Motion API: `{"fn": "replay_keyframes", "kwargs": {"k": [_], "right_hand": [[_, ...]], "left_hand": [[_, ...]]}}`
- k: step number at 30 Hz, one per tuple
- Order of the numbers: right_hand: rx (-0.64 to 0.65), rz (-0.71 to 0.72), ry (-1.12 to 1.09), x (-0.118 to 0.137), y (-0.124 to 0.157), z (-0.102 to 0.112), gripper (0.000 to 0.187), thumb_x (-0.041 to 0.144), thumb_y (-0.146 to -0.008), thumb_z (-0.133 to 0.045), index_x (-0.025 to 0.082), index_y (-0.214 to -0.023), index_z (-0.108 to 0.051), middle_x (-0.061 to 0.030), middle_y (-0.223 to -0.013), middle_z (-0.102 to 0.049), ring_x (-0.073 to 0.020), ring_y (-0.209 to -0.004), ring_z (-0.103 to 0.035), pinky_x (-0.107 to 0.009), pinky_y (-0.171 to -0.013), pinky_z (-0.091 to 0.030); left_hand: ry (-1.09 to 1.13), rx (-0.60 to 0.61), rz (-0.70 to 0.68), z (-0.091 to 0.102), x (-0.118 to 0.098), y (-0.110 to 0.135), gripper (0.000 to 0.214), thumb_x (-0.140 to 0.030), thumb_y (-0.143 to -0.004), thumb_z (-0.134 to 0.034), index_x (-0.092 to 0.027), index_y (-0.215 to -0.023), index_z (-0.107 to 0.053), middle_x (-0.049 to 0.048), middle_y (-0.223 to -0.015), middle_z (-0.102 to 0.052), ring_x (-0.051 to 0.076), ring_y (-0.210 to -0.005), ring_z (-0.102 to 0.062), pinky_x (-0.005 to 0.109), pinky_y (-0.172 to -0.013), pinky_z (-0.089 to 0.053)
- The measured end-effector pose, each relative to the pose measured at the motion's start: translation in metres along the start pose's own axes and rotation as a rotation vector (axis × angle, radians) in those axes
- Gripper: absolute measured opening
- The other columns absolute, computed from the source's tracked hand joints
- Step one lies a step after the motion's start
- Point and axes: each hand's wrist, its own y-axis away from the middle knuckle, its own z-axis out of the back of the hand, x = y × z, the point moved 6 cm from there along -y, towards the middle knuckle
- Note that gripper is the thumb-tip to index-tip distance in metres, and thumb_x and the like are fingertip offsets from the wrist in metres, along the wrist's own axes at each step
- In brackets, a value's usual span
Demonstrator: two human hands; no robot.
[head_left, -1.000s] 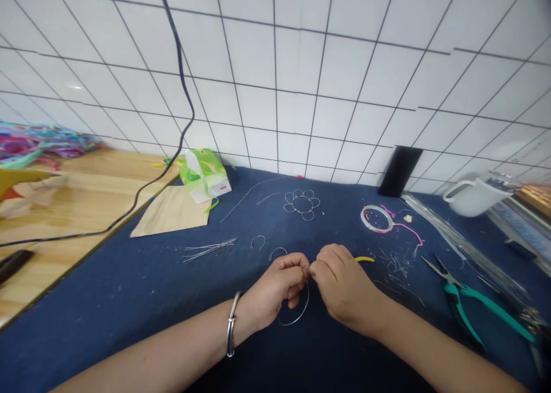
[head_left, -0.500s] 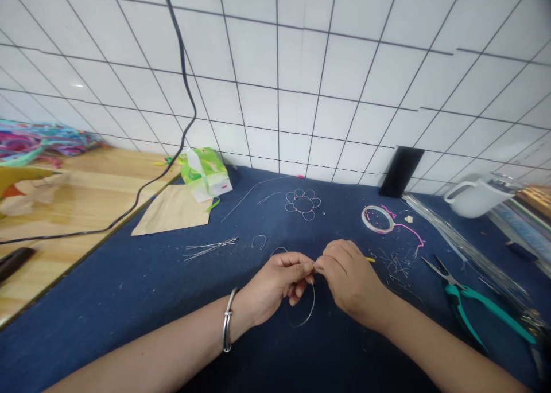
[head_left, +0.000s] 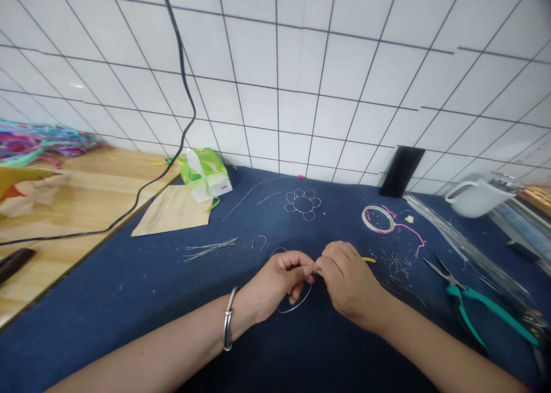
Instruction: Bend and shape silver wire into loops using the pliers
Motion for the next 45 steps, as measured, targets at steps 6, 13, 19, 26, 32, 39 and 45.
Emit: {"fn": "replay_keyframes", "kwargs": {"k": [6, 13, 19, 26, 32, 39, 45], "right_hand": [[0.009, 0.001, -0.006, -0.001, 0.000, 0.002, 0.024, 0.010, -0.086, -0.032, 0.014, -0.078, -0.054, -0.0078, -0.077, -0.049, -0.0198, -0.079, -0.043, -0.037, -0.072, -0.036], [0.064, 0.003, -0.018, -0.003, -0.002, 0.001, 0.023, 0.010, -0.086, -0.032, 0.013, -0.079, -0.054, -0.0077, -0.078, -0.048, -0.0191, -0.077, -0.041, -0.037, -0.071, -0.035], [0.062, 0.013, -0.008, 0.002, 0.000, -0.003, 0.022, 0.006, -0.083, -0.032, 0.013, -0.078, -0.053, -0.0077, -0.077, -0.047, -0.0188, -0.076, -0.040, -0.037, -0.070, -0.035], [-0.003, -0.044, -0.082, -0.005, -0.002, -0.002, 0.021, 0.009, -0.085, -0.033, 0.014, -0.076, -0.052, -0.0065, -0.076, -0.049, -0.0184, -0.076, -0.042, -0.035, -0.070, -0.036], [0.018, -0.289, -0.298, -0.021, -0.004, 0.002, 0.017, 0.018, -0.089, -0.036, 0.016, -0.080, -0.051, -0.0043, -0.079, -0.052, -0.0148, -0.074, -0.046, -0.029, -0.068, -0.038], [0.087, -0.334, -0.341, -0.017, 0.000, -0.003, 0.012, 0.017, -0.084, -0.043, 0.017, -0.074, -0.050, -0.0022, -0.075, -0.051, -0.0127, -0.069, -0.047, -0.027, -0.064, -0.036], [0.116, -0.480, -0.531, -0.024, -0.001, -0.010, 0.013, 0.007, -0.072, -0.048, 0.017, -0.064, -0.047, 0.0029, -0.065, -0.049, -0.0086, -0.060, -0.045, -0.021, -0.055, -0.034]], "left_hand": [[0.000, 0.021, 0.008, -0.002, -0.001, 0.000, 0.016, -0.028, -0.079, -0.057, -0.013, -0.077, -0.060, 0.0007, -0.070, -0.058, 0.003, -0.040, -0.044, 0.018, -0.041, -0.033], [0.007, 0.020, 0.036, -0.003, -0.001, 0.000, 0.017, -0.028, -0.077, -0.058, -0.011, -0.076, -0.059, 0.0021, -0.069, -0.058, 0.004, -0.043, -0.047, 0.017, -0.040, -0.032], [0.022, 0.006, 0.025, -0.001, 0.002, 0.000, 0.007, -0.012, -0.074, -0.049, -0.014, -0.073, -0.056, -0.0024, -0.061, -0.050, 0.006, -0.043, -0.045, 0.019, -0.041, -0.037], [-0.018, -0.008, -0.004, 0.000, -0.002, 0.002, 0.006, -0.015, -0.076, -0.050, -0.014, -0.072, -0.054, -0.0034, -0.058, -0.048, 0.004, -0.040, -0.041, 0.016, -0.037, -0.030], [-0.113, -0.033, -0.080, 0.001, -0.008, 0.001, 0.014, -0.028, -0.081, -0.052, -0.014, -0.076, -0.053, -0.0042, -0.058, -0.047, 0.004, -0.044, -0.041, 0.016, -0.041, -0.032], [-0.562, -0.078, -0.235, 0.001, -0.014, 0.004, 0.012, -0.024, -0.084, -0.047, -0.016, -0.078, -0.055, -0.0032, -0.065, -0.049, 0.006, -0.049, -0.048, 0.019, -0.048, -0.039], [-0.818, -0.085, -0.379, -0.007, -0.025, 0.009, 0.013, -0.012, -0.079, -0.046, -0.016, -0.074, -0.058, -0.0020, -0.067, -0.054, 0.007, -0.057, -0.050, 0.021, -0.057, -0.040]]}}
